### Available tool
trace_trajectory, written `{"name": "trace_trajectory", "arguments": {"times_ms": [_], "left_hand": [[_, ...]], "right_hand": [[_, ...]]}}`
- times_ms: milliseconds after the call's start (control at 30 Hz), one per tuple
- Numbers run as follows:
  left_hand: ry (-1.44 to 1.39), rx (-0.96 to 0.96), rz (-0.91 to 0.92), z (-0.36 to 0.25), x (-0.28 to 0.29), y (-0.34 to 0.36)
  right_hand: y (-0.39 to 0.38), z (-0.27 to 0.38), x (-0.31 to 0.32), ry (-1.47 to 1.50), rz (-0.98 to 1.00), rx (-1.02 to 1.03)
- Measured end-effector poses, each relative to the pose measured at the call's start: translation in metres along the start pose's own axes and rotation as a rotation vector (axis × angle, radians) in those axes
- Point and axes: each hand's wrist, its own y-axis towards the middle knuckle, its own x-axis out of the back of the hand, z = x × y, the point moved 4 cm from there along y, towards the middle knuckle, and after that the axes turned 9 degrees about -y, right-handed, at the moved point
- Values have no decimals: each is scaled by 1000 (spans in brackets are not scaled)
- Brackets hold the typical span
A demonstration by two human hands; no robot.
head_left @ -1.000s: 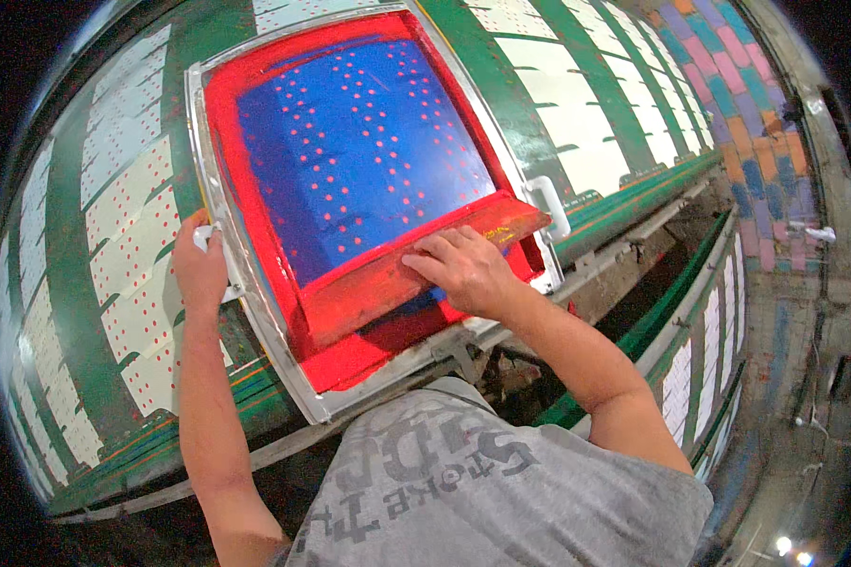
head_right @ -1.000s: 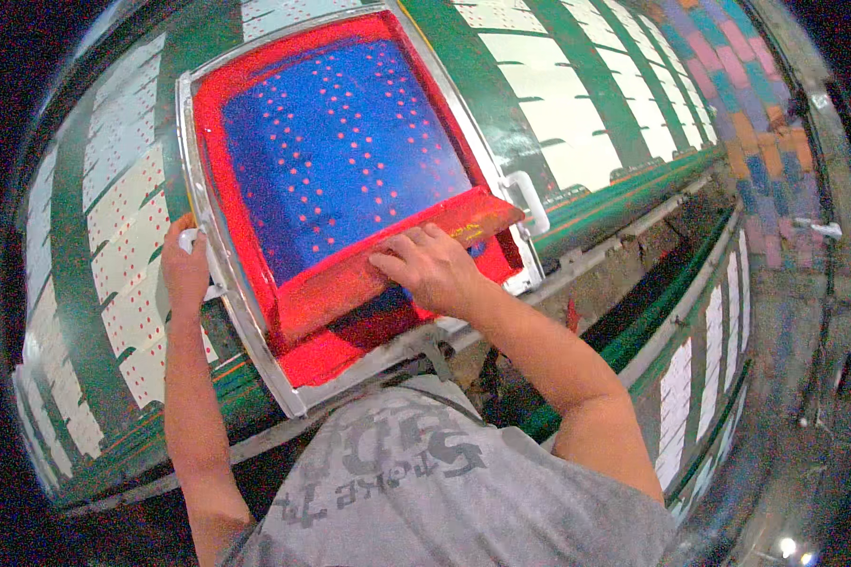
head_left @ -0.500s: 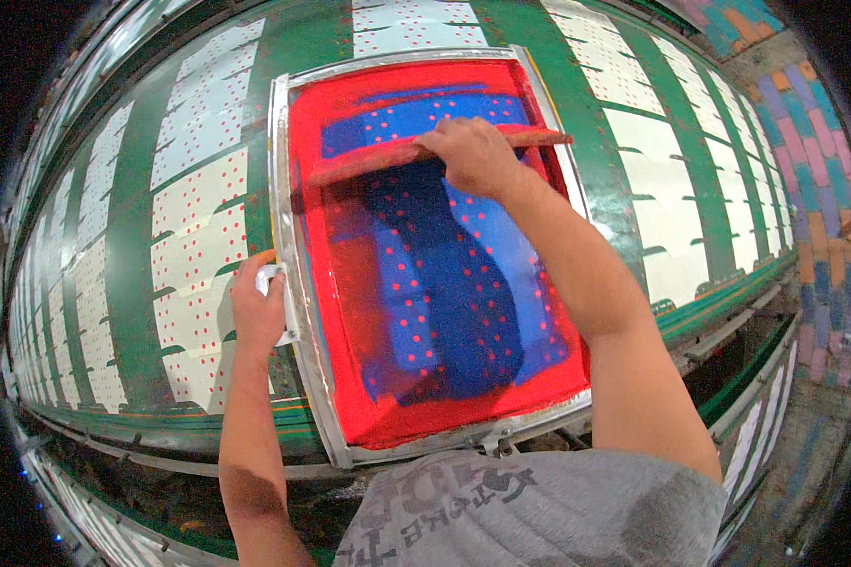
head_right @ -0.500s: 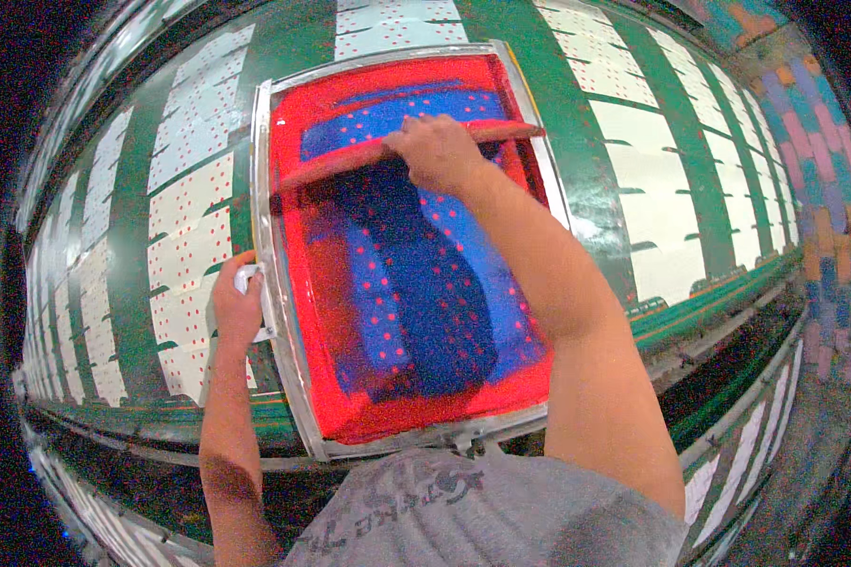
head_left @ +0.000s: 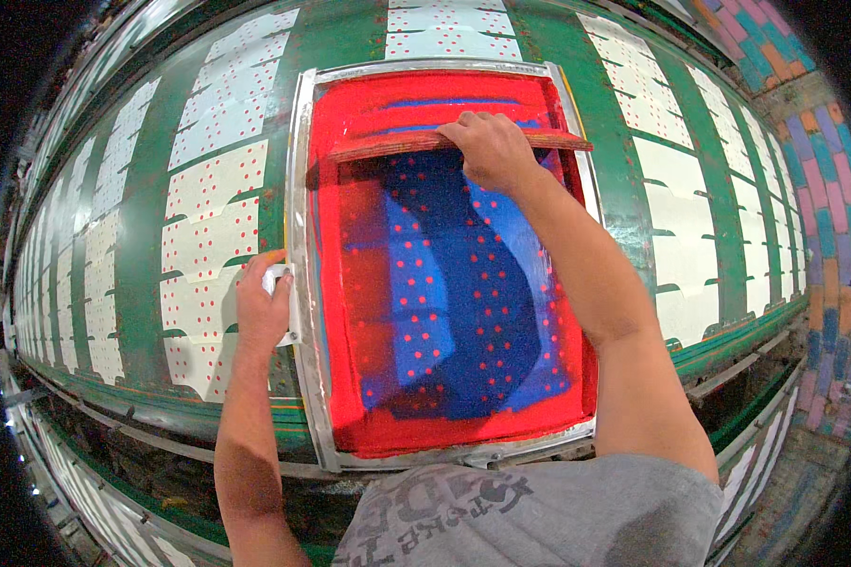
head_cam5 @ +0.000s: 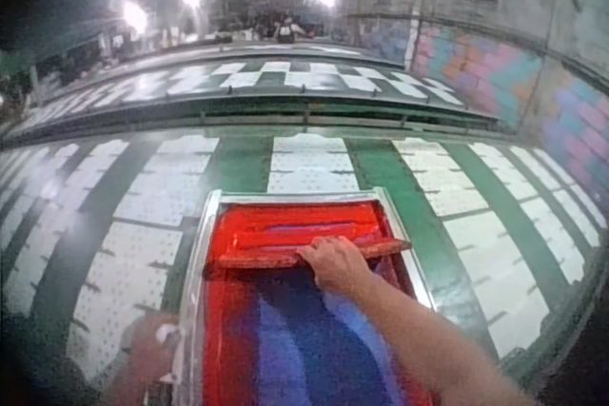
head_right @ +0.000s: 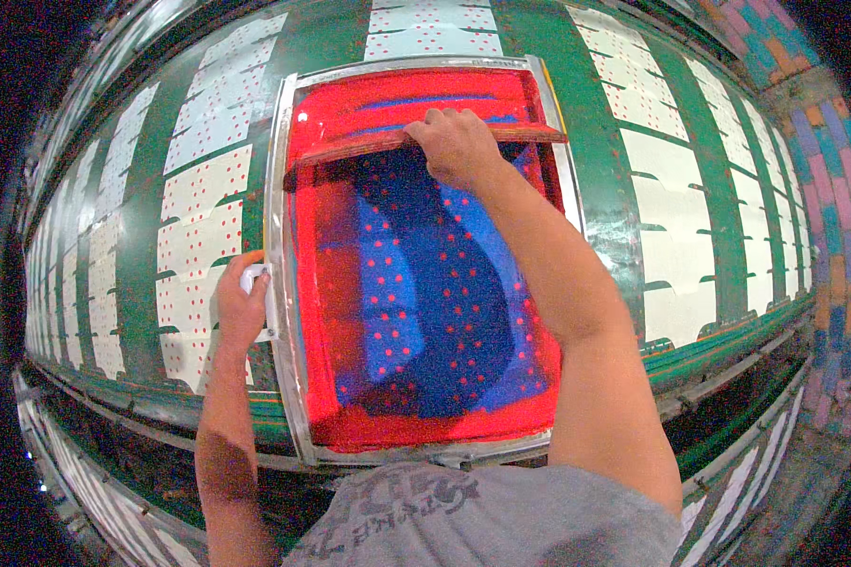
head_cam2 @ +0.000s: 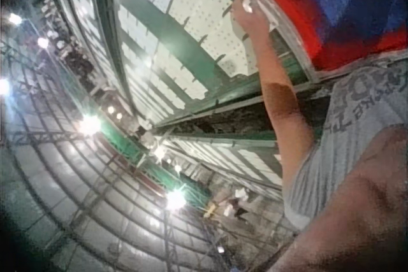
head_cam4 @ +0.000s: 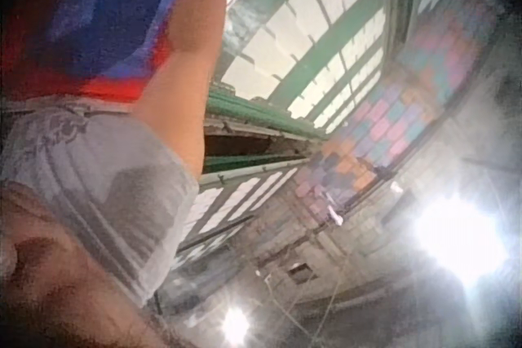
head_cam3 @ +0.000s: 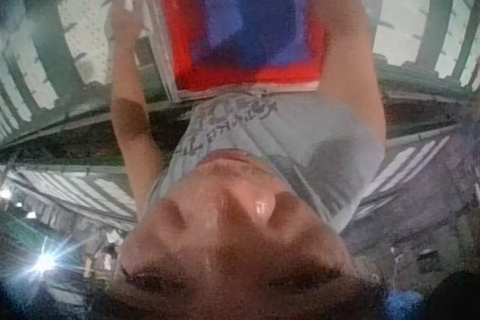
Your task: The person repeatedly positions a screen-printing frame over white tiles on a green conveyor and uses a squeegee to pull red ink across the mesh. The person lifts the frame, repositions it, and repeats the squeegee stroke multiple times. The person also wipes the frame edges with a white cloth between strokes.
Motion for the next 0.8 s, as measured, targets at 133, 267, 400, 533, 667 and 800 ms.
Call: {"name": "trace_trajectory", "arguments": {"times_ms": [133, 267, 400, 533, 667, 800], "left_hand": [[4, -9, -1, -2, 1, 0], [15, 5, -18, -3, 1, 0], [23, -26, -19, -4, 1, 1], [23, 6, -27, -5, 1, 1], [-41, 64, -22, -8, 1, 1], [-32, 119, -5, -4, 0, -1]], "right_hand": [[21, -19, 11, 118, 89, 14], [56, -34, 10, 48, 9, -22], [74, -46, -3, 46, 78, -10], [74, -50, -10, 56, 0, 85], [69, -47, -8, 64, 48, 103], [43, -29, 4, 87, 147, 51]]}}
